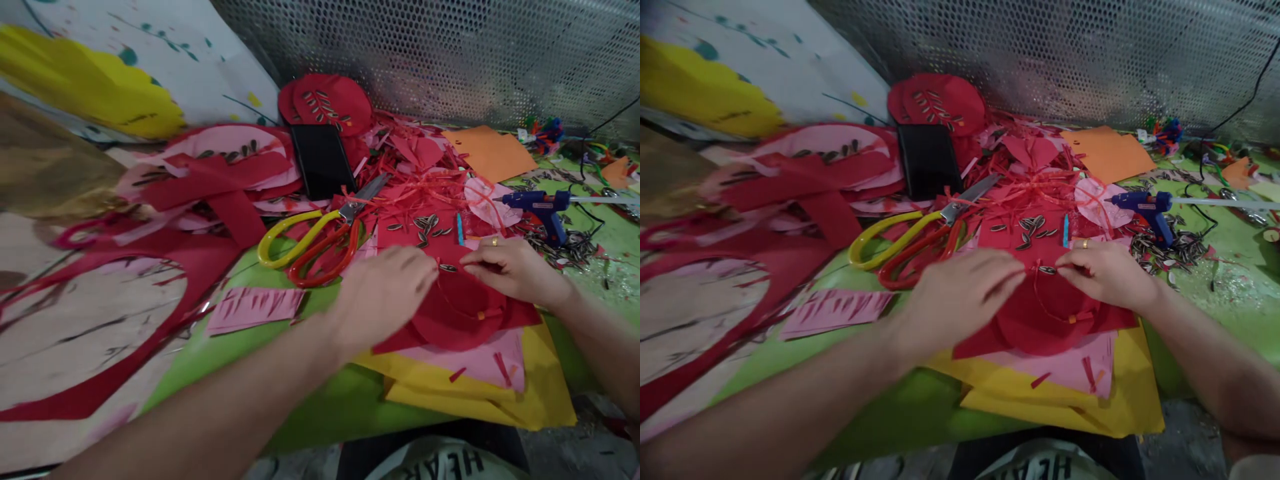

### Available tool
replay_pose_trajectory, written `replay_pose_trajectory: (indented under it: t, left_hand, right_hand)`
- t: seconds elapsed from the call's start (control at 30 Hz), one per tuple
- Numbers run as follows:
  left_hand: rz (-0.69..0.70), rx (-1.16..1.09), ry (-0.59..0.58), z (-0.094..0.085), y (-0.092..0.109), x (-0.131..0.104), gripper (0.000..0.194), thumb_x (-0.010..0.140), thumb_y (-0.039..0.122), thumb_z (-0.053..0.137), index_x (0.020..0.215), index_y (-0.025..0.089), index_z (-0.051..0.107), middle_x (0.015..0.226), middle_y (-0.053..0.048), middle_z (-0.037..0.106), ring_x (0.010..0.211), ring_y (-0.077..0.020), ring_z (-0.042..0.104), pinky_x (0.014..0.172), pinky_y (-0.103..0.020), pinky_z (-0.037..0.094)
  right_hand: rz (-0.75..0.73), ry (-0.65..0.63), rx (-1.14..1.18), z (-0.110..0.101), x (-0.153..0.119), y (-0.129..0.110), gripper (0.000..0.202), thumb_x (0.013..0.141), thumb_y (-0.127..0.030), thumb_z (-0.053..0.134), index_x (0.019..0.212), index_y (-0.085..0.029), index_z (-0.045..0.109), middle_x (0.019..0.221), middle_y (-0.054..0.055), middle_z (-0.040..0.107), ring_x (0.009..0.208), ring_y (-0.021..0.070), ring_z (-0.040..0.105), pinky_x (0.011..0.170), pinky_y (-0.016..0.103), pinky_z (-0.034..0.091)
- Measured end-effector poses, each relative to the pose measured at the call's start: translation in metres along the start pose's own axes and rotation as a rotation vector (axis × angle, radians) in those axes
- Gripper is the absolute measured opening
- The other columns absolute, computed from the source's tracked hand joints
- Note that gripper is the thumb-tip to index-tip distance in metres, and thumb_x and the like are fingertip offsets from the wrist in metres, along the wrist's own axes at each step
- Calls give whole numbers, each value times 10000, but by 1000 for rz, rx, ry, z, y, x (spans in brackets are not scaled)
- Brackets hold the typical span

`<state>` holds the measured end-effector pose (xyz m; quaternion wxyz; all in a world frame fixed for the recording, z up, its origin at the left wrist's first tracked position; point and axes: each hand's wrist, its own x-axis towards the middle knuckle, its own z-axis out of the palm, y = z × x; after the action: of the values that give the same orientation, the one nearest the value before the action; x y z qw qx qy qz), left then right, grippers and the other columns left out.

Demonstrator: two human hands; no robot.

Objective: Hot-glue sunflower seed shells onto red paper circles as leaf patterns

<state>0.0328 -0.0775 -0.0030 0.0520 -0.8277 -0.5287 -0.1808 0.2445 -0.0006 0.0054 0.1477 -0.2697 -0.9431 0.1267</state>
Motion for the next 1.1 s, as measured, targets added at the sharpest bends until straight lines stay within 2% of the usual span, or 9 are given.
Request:
replay_pose_trajectory:
  t: [0.07, 0.17, 0.27, 0.43, 0.77, 0.9, 1.0, 1.1]
  left_hand:
    - [-178, 52, -23, -2, -19, 10, 266, 913, 245, 395, 904, 181, 652, 948, -50, 674, 910, -187, 606, 698, -276, 479]
    - [-323, 116, -119, 1, -41, 23, 248, 888, 227, 422, 976, 174, 648, 1033, -77, 649, 971, -218, 588, 758, -314, 483]
    - [-343, 149, -163, 7, -49, 29, 259, 885, 247, 432, 1014, 185, 648, 1053, -81, 643, 1017, -239, 566, 784, -336, 483]
    - [-354, 202, -200, 15, -45, 31, 263, 884, 250, 436, 1004, 176, 658, 1047, -85, 644, 1027, -244, 557, 778, -330, 485]
    - [-439, -5, -208, 16, -53, 35, 124, 829, 212, 509, 837, 182, 629, 901, -61, 679, 880, -209, 608, 742, -317, 471]
    - [-502, -288, -92, 15, -52, 34, 107, 800, 162, 517, 809, 174, 623, 840, -40, 678, 788, -171, 603, 739, -294, 455]
    - [-614, -686, 6, 12, -44, 34, 58, 739, 147, 570, 772, 164, 615, 733, 2, 642, 657, -118, 558, 648, -238, 434]
    - [-703, -1095, 28, 9, -29, 34, 42, 691, 146, 593, 732, 154, 594, 621, 40, 560, 512, -68, 451, 533, -204, 376]
  right_hand:
    - [22, 45, 27, -1, 1, 0, 225, 866, -270, 479, 854, -191, 689, 739, 42, 690, 676, 137, 612, 612, 242, 423]
    - [75, 74, 47, -3, 2, 1, 216, 857, -269, 480, 813, -199, 680, 769, 43, 705, 697, 147, 629, 625, 252, 434]
    - [114, 94, 42, -5, 2, 4, 207, 853, -291, 494, 834, -205, 681, 802, 47, 715, 721, 159, 641, 642, 265, 444]
    - [113, 113, 47, -6, 1, 11, 204, 851, -308, 510, 846, -200, 683, 814, 47, 722, 720, 160, 646, 630, 266, 442]
    - [101, 82, 18, -4, 1, 14, 243, 864, -308, 496, 872, -168, 693, 857, 82, 731, 771, 191, 667, 668, 287, 469]
    - [95, 99, 36, -3, 1, 15, 243, 863, -309, 498, 855, -165, 694, 841, 81, 729, 760, 186, 665, 665, 282, 471]
    - [99, 142, 105, -2, 1, 15, 234, 856, -321, 515, 837, -169, 692, 808, 69, 724, 715, 165, 654, 635, 267, 465]
    - [161, 180, 224, 1, 3, 11, 201, 839, -315, 538, 842, -184, 690, 809, 51, 720, 706, 149, 641, 622, 255, 463]
